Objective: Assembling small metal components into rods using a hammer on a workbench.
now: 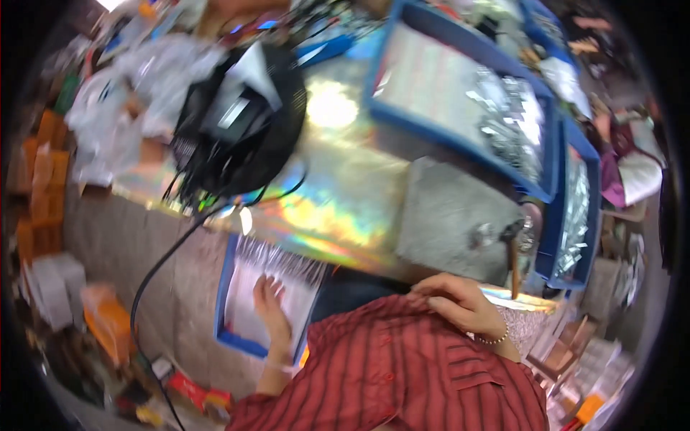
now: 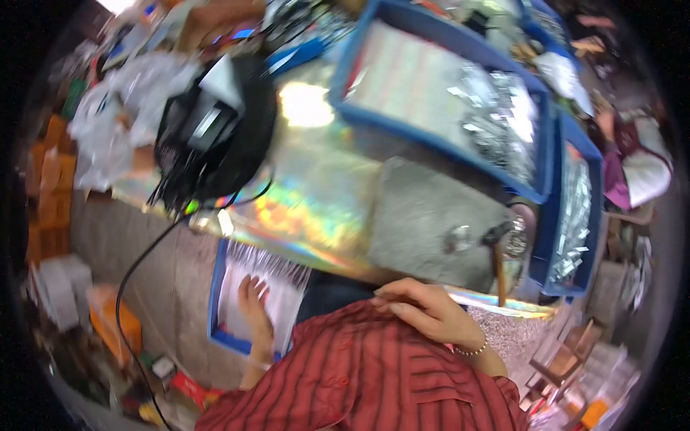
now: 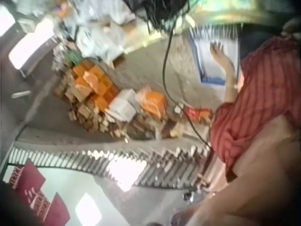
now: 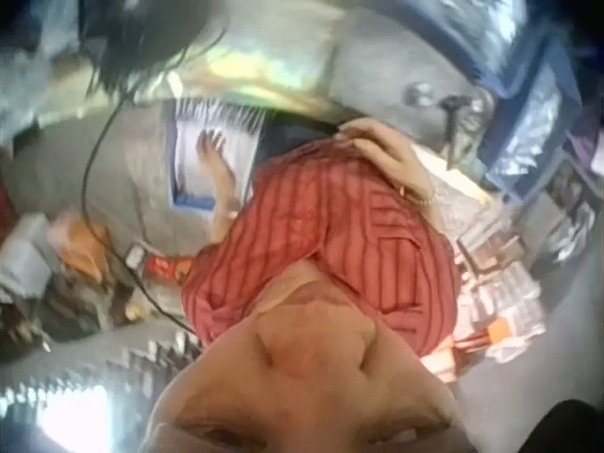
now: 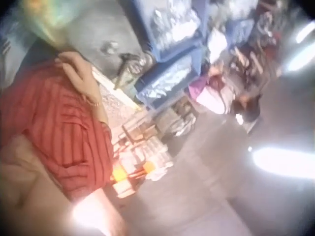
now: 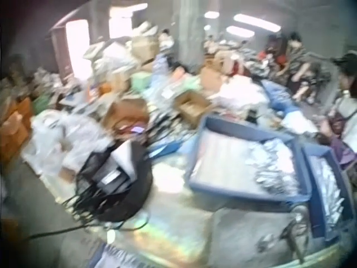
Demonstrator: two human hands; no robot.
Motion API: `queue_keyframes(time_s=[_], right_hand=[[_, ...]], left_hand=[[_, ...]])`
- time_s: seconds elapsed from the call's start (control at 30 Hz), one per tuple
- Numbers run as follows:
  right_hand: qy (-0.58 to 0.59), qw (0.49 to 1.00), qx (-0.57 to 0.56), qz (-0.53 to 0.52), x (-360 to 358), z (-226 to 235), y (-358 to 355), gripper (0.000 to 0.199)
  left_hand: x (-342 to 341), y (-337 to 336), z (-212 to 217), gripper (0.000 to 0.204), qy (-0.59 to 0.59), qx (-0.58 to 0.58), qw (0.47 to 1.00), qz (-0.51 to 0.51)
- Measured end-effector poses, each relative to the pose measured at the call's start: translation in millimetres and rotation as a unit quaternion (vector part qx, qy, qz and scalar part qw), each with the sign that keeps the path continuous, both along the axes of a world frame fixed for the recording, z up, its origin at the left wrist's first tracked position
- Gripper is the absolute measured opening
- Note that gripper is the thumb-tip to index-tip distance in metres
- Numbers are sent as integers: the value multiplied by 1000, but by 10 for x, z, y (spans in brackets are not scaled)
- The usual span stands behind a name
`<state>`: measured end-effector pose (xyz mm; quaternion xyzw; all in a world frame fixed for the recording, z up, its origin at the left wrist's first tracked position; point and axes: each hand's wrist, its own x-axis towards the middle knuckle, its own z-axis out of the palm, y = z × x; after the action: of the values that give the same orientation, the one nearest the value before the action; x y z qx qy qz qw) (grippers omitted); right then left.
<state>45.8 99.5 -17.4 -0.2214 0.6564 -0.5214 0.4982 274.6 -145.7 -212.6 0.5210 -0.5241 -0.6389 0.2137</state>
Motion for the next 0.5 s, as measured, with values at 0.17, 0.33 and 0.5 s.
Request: queue_keyframes(time_s=[0.17,0.33,0.5], right_hand=[[291,900,58,-319,-132,265,595,16],[301,875,11,-379,-98,487,964,14],[641,673,-235,-286,-28,913,1049,10]], left_hand=[[-759,100,994,23,61,-129,978,-151],[-1641,264,1669,14,270,-276,844,-371],[-2235,535,2216,13,354,-308,709,-527]])
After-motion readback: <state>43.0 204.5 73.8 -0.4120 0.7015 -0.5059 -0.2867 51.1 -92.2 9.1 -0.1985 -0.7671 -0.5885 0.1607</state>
